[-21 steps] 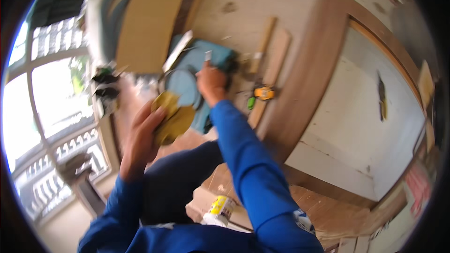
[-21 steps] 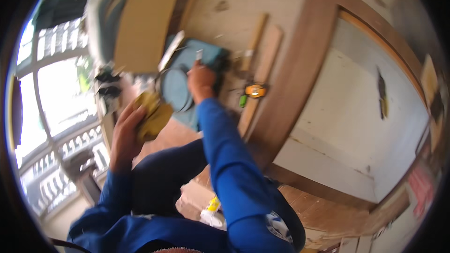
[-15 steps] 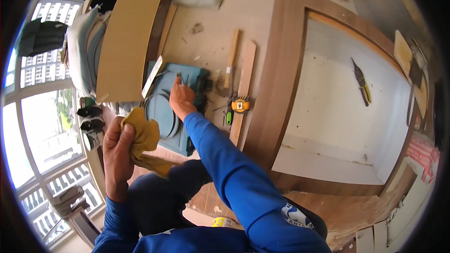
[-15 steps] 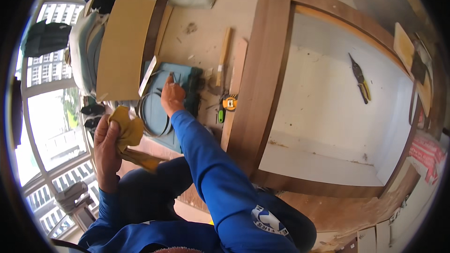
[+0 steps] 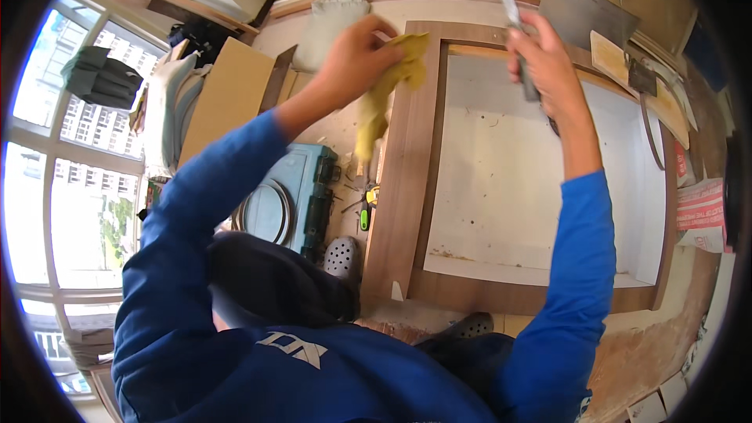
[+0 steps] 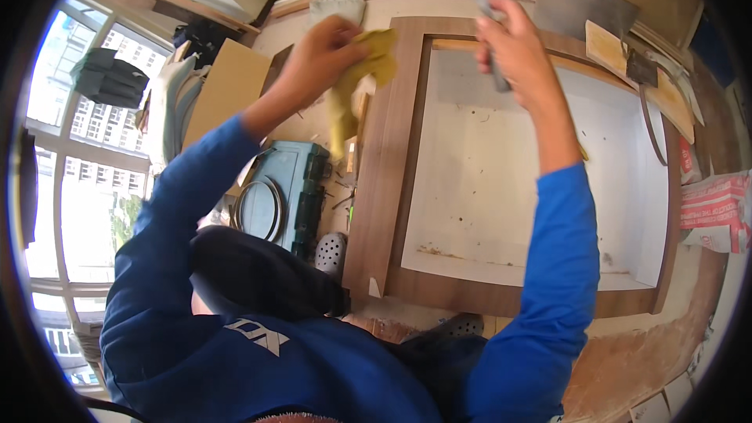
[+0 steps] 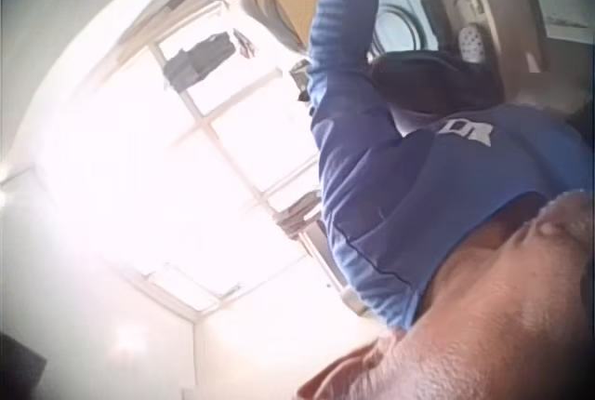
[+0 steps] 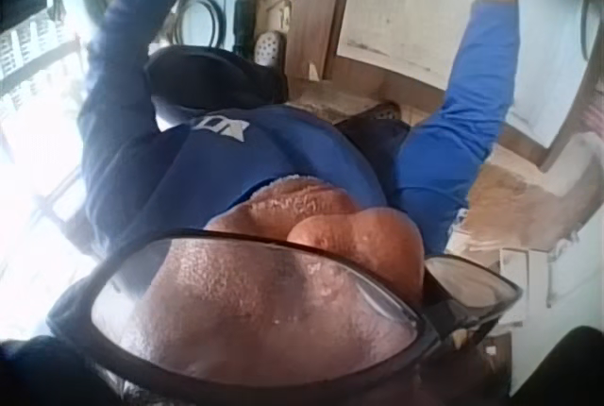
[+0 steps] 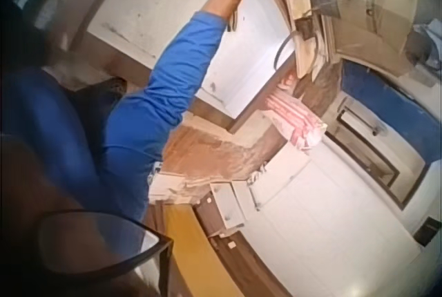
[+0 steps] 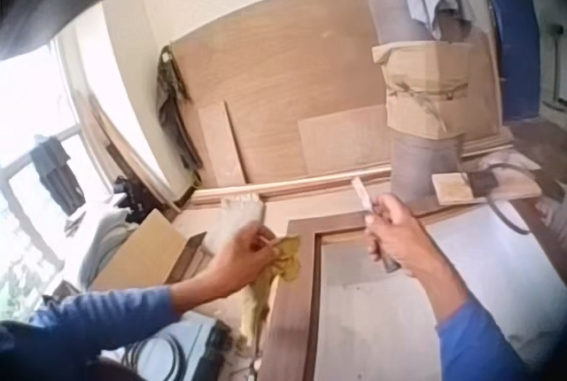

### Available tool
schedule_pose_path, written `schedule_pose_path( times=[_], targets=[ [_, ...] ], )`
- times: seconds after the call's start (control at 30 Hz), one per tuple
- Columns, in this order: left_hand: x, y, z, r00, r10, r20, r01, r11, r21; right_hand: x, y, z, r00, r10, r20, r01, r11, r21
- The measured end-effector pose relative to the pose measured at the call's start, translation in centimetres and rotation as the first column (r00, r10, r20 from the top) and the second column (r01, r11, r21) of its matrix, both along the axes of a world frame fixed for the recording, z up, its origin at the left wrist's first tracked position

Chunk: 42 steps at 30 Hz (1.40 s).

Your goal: The person is applying and trimming a wood veneer edge strip to a wooden cabinet frame.

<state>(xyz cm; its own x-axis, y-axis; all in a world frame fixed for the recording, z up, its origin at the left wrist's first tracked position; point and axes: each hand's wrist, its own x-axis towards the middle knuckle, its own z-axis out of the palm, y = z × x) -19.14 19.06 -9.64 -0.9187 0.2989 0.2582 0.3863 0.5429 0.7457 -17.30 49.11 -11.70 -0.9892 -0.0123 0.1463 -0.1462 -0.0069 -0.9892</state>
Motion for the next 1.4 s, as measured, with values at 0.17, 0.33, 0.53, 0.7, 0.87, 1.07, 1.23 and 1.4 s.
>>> schedule_pose_path(
  times=[0.17, 0.33, 0.53, 0.7, 0.87, 1.07, 1.23, 1.4],
  targets=[
    [-10.0, 6.8, -7.2, 0.986, 0.136, 0.099, -0.123, 0.984, -0.127, 1.9, 3.3, -5.5, 0.986, -0.044, 0.161, 0.035, 0.997, 0.062],
    [-8.5, 7.8, -10.1, 0.973, -0.099, -0.209, -0.075, 0.721, -0.689, 0.8, 1.6, -8.7, 0.975, 0.036, 0.219, -0.069, 0.987, 0.144],
    [-2.4, 7.0, -11.6, 0.994, -0.1, -0.053, 0.06, 0.862, -0.503, -0.5, 0.2, -15.3, 0.999, -0.034, 0.012, 0.022, 0.853, 0.522],
    [-2.8, 4.3, -11.5, 0.981, 0.048, -0.186, -0.135, 0.862, -0.488, -1.7, -2.9, -15.4, 0.994, -0.104, -0.023, 0.096, 0.776, 0.624],
    [-4.0, 4.1, -9.0, 0.908, 0.37, -0.196, -0.415, 0.858, -0.301, -0.8, -2.3, -14.3, 0.998, -0.054, 0.017, 0.038, 0.856, 0.516],
    [-3.5, 2.9, -7.0, 0.927, 0.312, -0.208, -0.368, 0.861, -0.35, -0.4, -1.8, -14.8, 0.99, -0.112, -0.09, 0.144, 0.767, 0.625],
    [-3.2, 1.7, -6.6, 0.899, 0.399, -0.182, -0.435, 0.86, -0.265, -0.6, -2.3, -14.4, 0.998, -0.053, -0.041, 0.067, 0.804, 0.59],
    [-2.2, 4.1, -6.5, 0.934, 0.336, -0.12, -0.356, 0.904, -0.238, -1.4, -5.1, -14.8, 0.994, 0.002, -0.111, 0.076, 0.721, 0.689]
  ],
)
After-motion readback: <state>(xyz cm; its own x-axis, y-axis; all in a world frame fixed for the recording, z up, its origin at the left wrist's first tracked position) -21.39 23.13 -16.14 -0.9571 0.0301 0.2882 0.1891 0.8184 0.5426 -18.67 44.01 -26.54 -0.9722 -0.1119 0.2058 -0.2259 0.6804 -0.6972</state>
